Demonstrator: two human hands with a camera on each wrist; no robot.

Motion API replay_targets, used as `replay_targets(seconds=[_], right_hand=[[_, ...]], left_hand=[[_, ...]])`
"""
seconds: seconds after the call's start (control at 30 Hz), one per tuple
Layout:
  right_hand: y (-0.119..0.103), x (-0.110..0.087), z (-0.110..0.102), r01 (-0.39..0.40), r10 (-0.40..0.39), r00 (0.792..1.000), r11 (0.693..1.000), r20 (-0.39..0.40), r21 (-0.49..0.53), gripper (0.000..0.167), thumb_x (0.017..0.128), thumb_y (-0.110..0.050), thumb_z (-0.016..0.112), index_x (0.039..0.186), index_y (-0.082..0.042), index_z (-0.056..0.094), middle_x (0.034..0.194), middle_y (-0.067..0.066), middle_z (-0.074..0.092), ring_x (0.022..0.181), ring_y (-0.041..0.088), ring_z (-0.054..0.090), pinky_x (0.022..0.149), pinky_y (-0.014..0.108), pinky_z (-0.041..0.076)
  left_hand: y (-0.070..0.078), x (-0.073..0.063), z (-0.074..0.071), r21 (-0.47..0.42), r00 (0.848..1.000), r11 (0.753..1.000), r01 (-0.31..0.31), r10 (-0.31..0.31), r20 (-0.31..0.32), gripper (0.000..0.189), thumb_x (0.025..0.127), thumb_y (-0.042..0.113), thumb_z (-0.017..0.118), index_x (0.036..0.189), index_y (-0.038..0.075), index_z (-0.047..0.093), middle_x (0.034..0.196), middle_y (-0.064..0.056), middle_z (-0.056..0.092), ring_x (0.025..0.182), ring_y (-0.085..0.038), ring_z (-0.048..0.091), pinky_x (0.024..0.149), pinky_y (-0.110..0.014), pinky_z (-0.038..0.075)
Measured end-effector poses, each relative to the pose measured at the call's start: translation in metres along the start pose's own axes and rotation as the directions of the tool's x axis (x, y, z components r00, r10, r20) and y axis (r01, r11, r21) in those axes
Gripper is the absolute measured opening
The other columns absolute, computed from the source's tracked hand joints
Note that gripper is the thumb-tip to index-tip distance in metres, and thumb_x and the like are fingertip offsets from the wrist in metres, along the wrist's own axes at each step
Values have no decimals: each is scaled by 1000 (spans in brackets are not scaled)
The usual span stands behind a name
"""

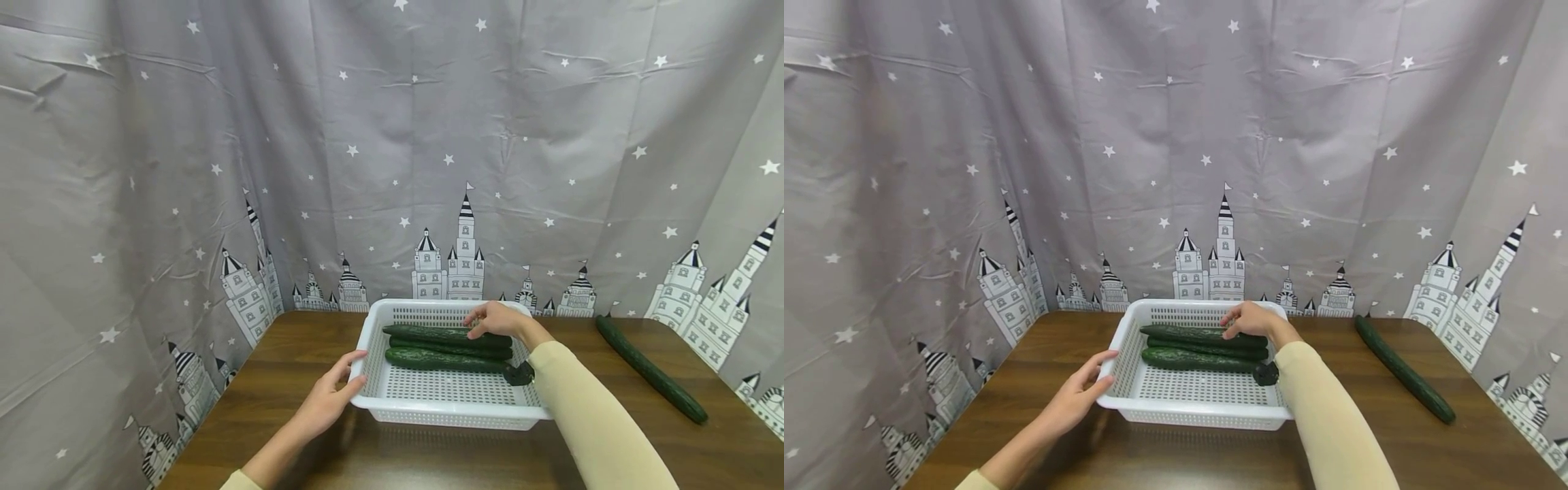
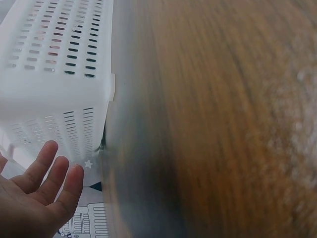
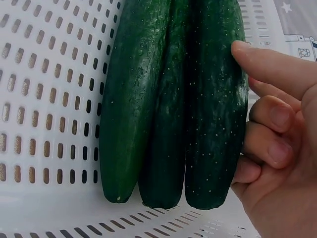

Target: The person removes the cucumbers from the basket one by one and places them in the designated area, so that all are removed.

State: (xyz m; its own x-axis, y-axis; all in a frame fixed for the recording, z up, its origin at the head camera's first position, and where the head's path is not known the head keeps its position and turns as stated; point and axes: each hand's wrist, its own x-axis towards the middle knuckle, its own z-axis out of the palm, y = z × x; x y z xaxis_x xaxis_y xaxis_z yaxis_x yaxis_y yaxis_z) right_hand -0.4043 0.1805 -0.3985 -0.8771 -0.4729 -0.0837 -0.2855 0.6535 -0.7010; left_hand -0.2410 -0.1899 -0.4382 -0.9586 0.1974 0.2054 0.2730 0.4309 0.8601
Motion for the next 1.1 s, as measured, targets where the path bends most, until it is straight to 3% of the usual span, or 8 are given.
replay_targets(seconds=[0.1, 0.33, 0.8, 1.1], right_hand=[[-1, -1, -1, -6, 6, 1000, 1000, 12, -19, 36, 85, -18, 79, 119, -6, 74, 138, 18, 61, 133, 41, 50, 107, 54, 42], [-3, -2, -1, -14, 19, 998, 995, 52, -94, 40, 82, -23, 82, 117, -4, 75, 132, 17, 66, 134, 40, 50, 104, 51, 46], [4, -1, 4, -76, 77, 997, 997, 15, -22, 44, 82, -27, 82, 119, -5, 74, 136, 15, 64, 137, 41, 46, 108, 52, 42], [6, 1, 11, -65, 65, 998, 998, -11, 21, 44, 81, -28, 84, 118, -4, 74, 134, 16, 65, 138, 42, 45, 109, 53, 41]], left_hand=[[0, 1, 0, 4, 1000, 1000, -6, 6, -1, 47, 101, 25, 62, 145, 22, 49, 109, -12, 67, 98, -21, 65, 82, -36, 49], [0, 2, 1, 35, 1000, 999, -3, 3, -2, 45, 101, 27, 62, 144, 23, 50, 107, -11, 67, 99, -21, 64, 83, -36, 49], [0, 2, 1, 35, 1000, 999, -9, 9, -21, 44, 101, 27, 62, 143, 25, 51, 108, -11, 70, 104, -23, 63, 85, -38, 48], [0, 0, 1, 36, 1000, 999, -7, 8, -30, 44, 100, 27, 63, 143, 24, 52, 106, -8, 70, 103, -21, 64, 86, -39, 48]])
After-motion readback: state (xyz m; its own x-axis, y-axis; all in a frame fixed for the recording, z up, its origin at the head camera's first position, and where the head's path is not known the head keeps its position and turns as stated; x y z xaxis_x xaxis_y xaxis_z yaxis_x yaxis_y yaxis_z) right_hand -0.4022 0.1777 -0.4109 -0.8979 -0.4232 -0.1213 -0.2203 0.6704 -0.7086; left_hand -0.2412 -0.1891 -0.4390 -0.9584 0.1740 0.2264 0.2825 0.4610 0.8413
